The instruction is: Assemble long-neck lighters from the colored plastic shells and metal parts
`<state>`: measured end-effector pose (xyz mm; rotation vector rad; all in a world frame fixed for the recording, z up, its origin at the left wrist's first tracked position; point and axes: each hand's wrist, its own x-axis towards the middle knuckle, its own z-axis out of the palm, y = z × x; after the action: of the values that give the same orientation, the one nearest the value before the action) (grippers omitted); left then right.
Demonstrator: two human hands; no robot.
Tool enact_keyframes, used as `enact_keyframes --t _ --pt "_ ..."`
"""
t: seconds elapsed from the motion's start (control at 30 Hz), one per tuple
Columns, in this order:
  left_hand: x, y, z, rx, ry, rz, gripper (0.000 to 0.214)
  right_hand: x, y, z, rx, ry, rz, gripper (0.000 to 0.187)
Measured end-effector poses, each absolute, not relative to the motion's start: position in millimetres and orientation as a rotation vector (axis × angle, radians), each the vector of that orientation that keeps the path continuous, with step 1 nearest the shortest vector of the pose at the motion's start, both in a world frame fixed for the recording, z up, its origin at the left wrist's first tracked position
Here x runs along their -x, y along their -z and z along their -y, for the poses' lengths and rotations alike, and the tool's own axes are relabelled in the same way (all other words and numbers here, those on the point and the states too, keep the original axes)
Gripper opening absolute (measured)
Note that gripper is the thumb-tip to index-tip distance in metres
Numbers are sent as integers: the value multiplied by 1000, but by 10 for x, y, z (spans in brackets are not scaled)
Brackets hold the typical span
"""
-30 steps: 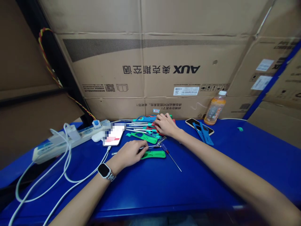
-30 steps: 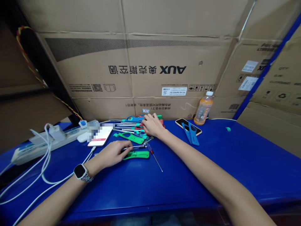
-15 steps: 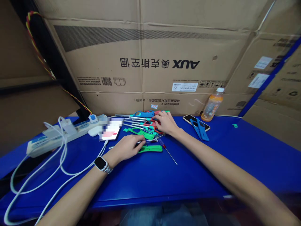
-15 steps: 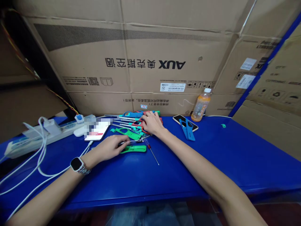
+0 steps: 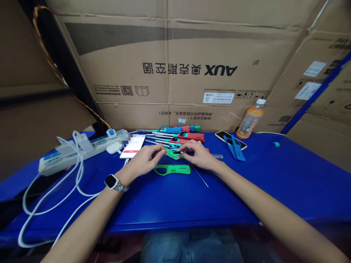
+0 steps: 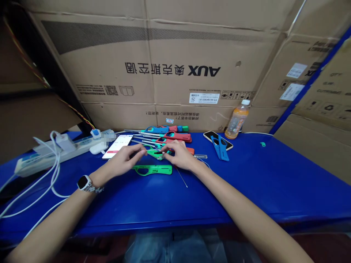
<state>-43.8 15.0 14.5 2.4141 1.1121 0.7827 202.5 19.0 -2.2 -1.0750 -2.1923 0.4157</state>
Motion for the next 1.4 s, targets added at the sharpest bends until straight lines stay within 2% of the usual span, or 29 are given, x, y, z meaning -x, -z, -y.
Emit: enact_keyframes --t 0.17,0.37,0.47,0.6,0.73,0.87,0.97,1.07,1.13,1.23,1.4 --pt "438 -165 -142 -2285 -824 -1057 35 -2001 57 -170 1076 -305 2317 25" --pt "452 -206 -116 -2286 -842 -1014 37 -1989 87 -234 1068 -246 2257 5" --pt "471 -211 -123 -2295 -783 -993 35 -2032 40 -204 1042 -367 2205 8" --pt "480 -221 -131 -2177 -625 -930 31 -2056 -20 -103 1053 -635 2212 21" --pt "491 -227 -142 -2019 -549 -914 27 -1993 -46 -25 935 -874 2173 18" --pt "509 -202 -165 -2023 -522 -954 26 -1909 -27 -11 970 -994 2110 24" --pt "508 -203 -153 -2160 -528 -1016 28 -1889 4 -33 985 -1032 2089 25" --pt "473 -237 -84 -2538 -821 -1054 23 -1894 24 -56 988 -1033 2062 28" --pt "428 -251 -21 -2842 -981 -923 22 -1896 29 -66 979 -1063 2052 32" --pt "351 -214 47 -3179 -858 -660 14 -1892 32 -75 971 -1119 2053 34" --pt "301 -132 66 -3371 -722 -677 20 -1886 20 -90 989 -1171 2082 32"
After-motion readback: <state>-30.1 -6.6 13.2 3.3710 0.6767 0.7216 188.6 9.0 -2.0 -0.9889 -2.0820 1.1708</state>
